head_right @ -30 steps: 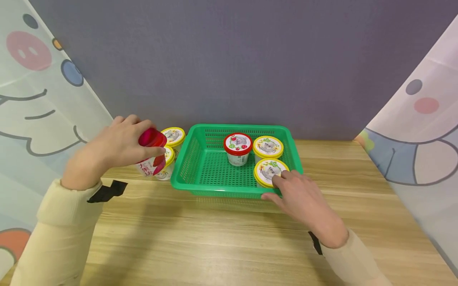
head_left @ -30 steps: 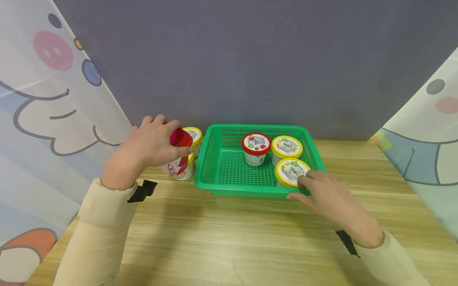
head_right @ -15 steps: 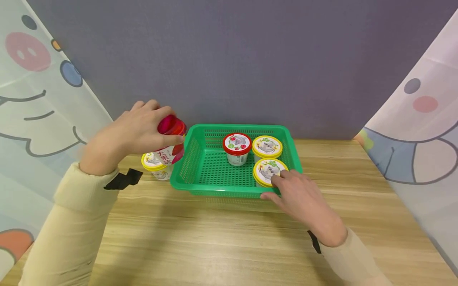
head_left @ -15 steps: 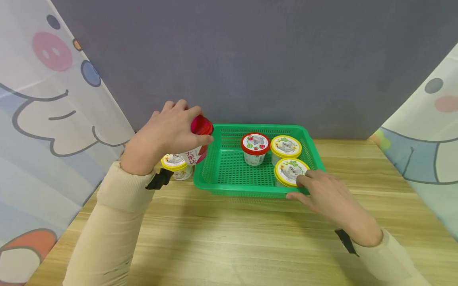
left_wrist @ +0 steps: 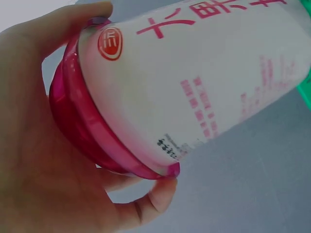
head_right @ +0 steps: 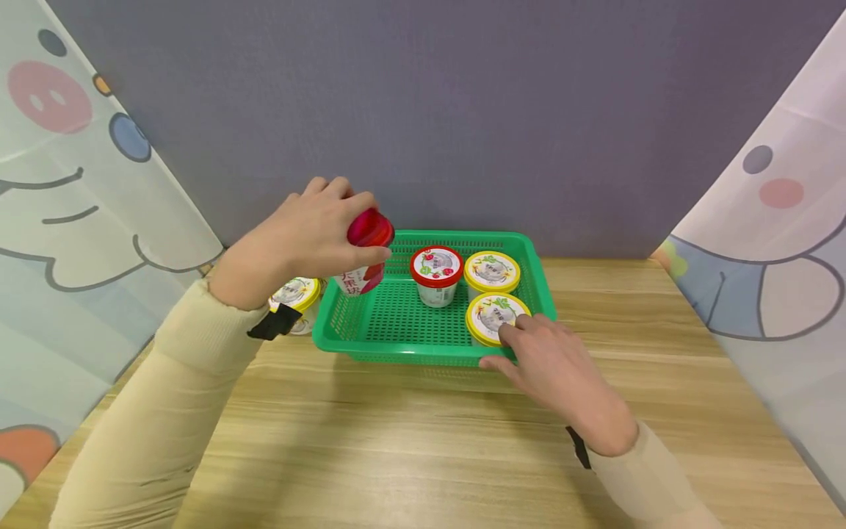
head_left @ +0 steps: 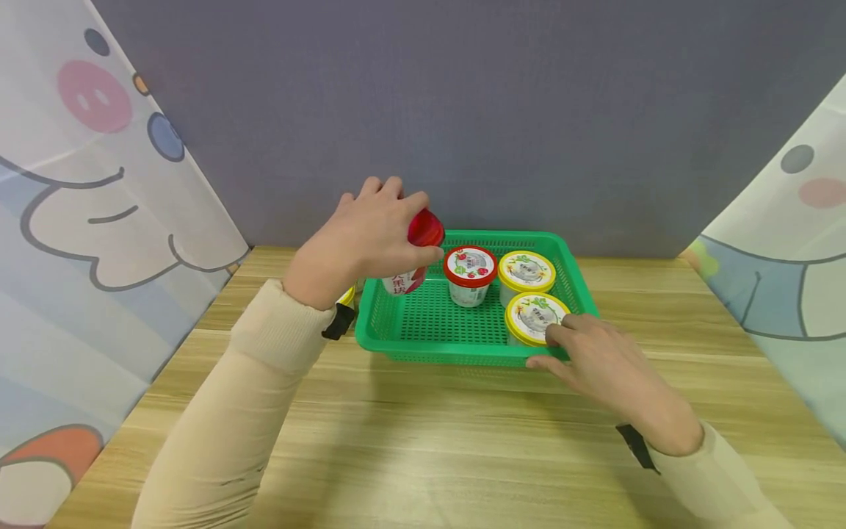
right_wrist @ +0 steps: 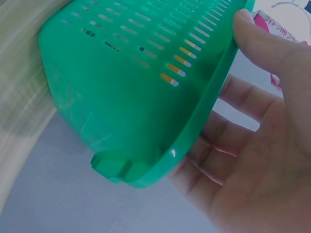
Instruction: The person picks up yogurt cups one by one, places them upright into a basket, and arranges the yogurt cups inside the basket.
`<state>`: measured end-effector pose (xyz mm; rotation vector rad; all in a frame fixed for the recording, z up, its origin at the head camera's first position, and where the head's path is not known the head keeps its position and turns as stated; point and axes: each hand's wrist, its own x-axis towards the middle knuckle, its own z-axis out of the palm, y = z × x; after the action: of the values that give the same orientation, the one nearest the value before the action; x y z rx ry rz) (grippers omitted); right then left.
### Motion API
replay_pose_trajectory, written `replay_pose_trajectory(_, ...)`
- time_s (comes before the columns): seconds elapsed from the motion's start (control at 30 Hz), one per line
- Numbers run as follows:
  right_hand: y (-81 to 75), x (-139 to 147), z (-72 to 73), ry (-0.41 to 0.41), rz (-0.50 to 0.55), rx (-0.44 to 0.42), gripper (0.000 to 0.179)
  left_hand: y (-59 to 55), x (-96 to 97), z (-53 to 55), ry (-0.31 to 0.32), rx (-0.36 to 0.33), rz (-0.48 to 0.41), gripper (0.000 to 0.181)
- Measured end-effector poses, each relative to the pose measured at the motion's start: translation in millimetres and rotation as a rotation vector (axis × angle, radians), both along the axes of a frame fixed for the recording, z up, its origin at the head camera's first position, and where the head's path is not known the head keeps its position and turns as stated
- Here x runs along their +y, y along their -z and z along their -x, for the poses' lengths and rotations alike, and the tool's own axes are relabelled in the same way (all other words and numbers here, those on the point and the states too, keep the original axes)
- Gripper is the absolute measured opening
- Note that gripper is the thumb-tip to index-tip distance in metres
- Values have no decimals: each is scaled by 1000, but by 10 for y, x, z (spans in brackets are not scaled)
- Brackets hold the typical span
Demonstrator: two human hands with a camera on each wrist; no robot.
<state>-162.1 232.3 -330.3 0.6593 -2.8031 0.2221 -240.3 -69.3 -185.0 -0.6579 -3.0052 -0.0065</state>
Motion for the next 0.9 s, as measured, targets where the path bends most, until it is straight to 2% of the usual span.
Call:
replay_pose_trajectory(0.13, 6, -2, 1, 3, 0, 0, 33, 35, 87, 51, 25, 3, -11, 69)
replay_pose_trajectory(0.3, 11, -2, 4, 7, 0, 3, 34, 102, 162, 124, 49, -27, -14, 72)
replay_pose_trajectory(0.43, 6, -1, 7, 13, -4, -4, 34, 175, 232, 170, 68, -43, -30, 69)
replay_pose_trajectory(0.67, 3, 1, 8, 6, -8, -4, 34, 282, 381, 206, 94, -68, -38, 65)
replay_pose_trajectory(0.9, 9, 7, 18, 2, -8, -9, 34, 404, 547, 230, 133, -94, -5, 69)
